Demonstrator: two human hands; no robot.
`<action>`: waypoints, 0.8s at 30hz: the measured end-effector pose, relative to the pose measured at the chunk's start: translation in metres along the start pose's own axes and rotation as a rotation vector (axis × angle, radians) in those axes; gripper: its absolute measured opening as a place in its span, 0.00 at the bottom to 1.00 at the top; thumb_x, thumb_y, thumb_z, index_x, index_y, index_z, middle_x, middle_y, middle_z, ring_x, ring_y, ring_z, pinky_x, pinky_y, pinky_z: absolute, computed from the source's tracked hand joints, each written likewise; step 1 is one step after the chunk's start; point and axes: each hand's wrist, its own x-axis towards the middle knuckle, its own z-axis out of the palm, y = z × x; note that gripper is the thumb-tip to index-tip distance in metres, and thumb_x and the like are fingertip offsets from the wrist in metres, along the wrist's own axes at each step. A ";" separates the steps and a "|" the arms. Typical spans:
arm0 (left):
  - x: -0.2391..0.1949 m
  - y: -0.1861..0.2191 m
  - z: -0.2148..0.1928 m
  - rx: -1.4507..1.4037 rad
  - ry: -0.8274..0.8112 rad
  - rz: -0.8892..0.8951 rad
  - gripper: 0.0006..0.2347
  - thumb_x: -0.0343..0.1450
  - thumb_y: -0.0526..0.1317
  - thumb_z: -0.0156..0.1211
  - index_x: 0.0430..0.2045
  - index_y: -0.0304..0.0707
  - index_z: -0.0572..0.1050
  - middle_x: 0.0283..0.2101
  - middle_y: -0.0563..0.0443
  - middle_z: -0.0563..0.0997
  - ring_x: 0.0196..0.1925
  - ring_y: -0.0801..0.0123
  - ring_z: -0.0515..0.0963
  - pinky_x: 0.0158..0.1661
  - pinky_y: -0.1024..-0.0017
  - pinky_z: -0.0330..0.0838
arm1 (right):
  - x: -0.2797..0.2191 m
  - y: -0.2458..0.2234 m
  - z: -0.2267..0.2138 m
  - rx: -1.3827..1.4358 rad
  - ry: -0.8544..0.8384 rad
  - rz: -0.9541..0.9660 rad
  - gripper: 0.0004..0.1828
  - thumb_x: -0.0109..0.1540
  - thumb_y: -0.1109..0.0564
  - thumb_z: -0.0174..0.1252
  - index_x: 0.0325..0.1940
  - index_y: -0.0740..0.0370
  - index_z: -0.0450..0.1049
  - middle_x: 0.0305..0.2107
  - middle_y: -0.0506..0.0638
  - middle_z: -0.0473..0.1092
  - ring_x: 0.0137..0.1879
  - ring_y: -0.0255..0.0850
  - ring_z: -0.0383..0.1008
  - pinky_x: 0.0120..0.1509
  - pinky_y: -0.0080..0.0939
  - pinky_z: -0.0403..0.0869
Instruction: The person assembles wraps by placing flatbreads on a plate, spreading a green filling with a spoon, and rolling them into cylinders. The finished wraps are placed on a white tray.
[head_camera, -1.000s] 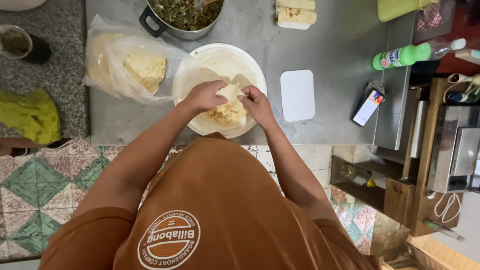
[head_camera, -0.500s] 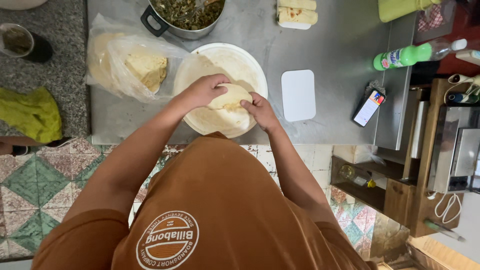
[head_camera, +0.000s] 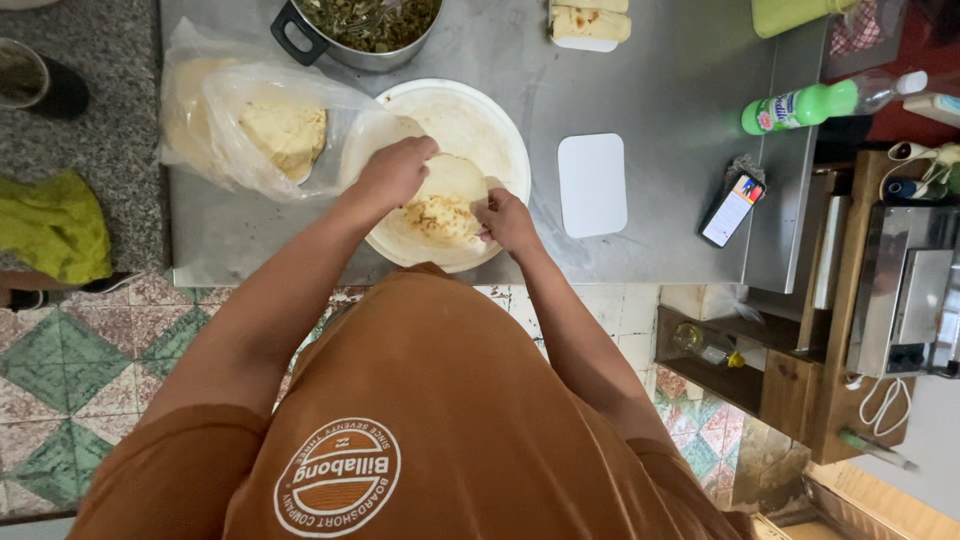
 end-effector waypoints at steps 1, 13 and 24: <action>-0.003 -0.004 0.002 0.001 0.000 0.001 0.14 0.73 0.40 0.57 0.54 0.49 0.73 0.50 0.44 0.81 0.54 0.48 0.81 0.50 0.50 0.75 | -0.002 0.001 -0.003 0.001 0.001 0.000 0.17 0.64 0.62 0.57 0.53 0.76 0.70 0.28 0.61 0.71 0.26 0.43 0.79 0.29 0.38 0.85; -0.083 -0.085 -0.033 0.908 0.391 -0.173 0.14 0.84 0.51 0.39 0.58 0.58 0.73 0.78 0.49 0.62 0.81 0.53 0.51 0.71 0.32 0.27 | -0.042 0.012 -0.019 -0.023 0.197 -0.063 0.18 0.62 0.60 0.57 0.55 0.65 0.70 0.35 0.59 0.75 0.33 0.42 0.78 0.34 0.37 0.82; -0.078 -0.083 -0.010 0.668 0.964 0.398 0.05 0.76 0.34 0.55 0.37 0.48 0.78 0.55 0.45 0.80 0.46 0.53 0.80 0.47 0.49 0.70 | -0.029 0.047 -0.017 0.096 0.181 -0.188 0.16 0.64 0.62 0.57 0.56 0.61 0.69 0.40 0.51 0.74 0.41 0.35 0.75 0.41 0.30 0.79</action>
